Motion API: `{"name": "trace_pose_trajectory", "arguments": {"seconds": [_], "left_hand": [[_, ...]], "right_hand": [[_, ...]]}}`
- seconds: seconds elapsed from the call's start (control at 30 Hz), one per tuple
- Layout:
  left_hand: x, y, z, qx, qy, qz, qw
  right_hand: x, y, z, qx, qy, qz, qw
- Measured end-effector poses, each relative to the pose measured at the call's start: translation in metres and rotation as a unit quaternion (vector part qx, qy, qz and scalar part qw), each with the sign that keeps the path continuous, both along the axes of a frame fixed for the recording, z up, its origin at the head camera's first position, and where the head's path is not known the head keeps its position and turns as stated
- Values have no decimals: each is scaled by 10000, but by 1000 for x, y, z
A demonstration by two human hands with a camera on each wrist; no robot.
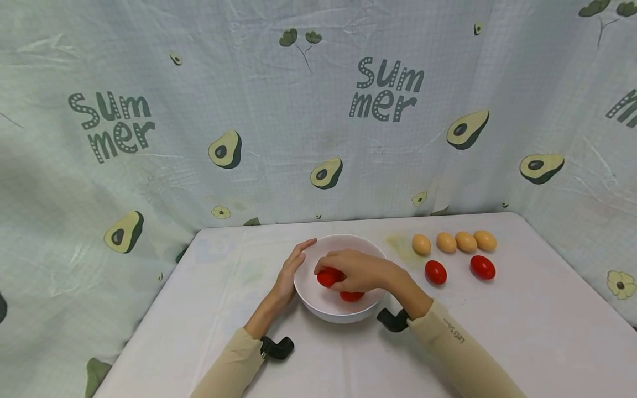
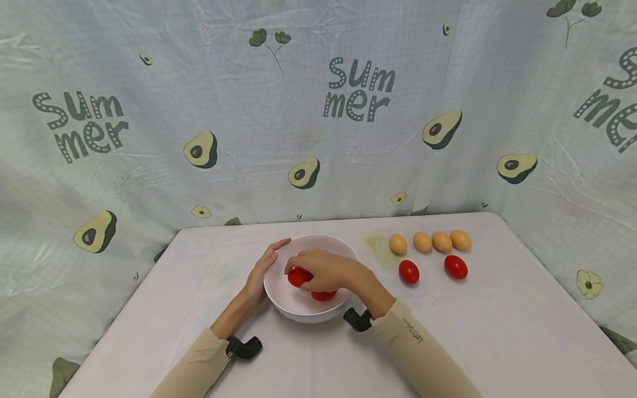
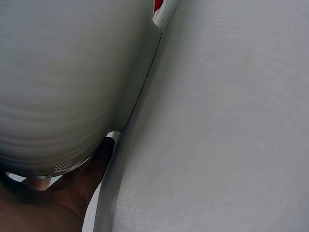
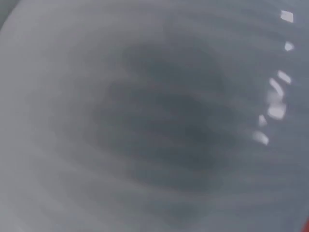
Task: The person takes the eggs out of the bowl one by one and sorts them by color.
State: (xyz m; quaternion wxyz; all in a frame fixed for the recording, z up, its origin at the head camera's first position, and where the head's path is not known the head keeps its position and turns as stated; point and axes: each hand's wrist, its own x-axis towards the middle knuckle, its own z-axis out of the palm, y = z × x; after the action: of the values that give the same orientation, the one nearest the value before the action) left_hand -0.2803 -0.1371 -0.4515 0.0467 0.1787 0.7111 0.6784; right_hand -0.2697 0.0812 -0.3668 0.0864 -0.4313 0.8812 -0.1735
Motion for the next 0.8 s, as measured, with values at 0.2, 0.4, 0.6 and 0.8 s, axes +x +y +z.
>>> {"name": "trace_pose_trajectory", "arguments": {"seconds": [0.2,0.4,0.6,0.8], "left_hand": [[0,1,1,-17,-18,17,10000],[0,1,1,-77,7,13,10000],[-1,1,1,-48,-30,56,10000],[0,1,1,-11,-78,63,9999]], "right_hand": [[2,6,6,-117,13,51,9999],[3,13,14,-232,54,51,9997],[1,18,17,-383,12,-75,9992],[2,26,21,-581,-213,-165,9979]]}}
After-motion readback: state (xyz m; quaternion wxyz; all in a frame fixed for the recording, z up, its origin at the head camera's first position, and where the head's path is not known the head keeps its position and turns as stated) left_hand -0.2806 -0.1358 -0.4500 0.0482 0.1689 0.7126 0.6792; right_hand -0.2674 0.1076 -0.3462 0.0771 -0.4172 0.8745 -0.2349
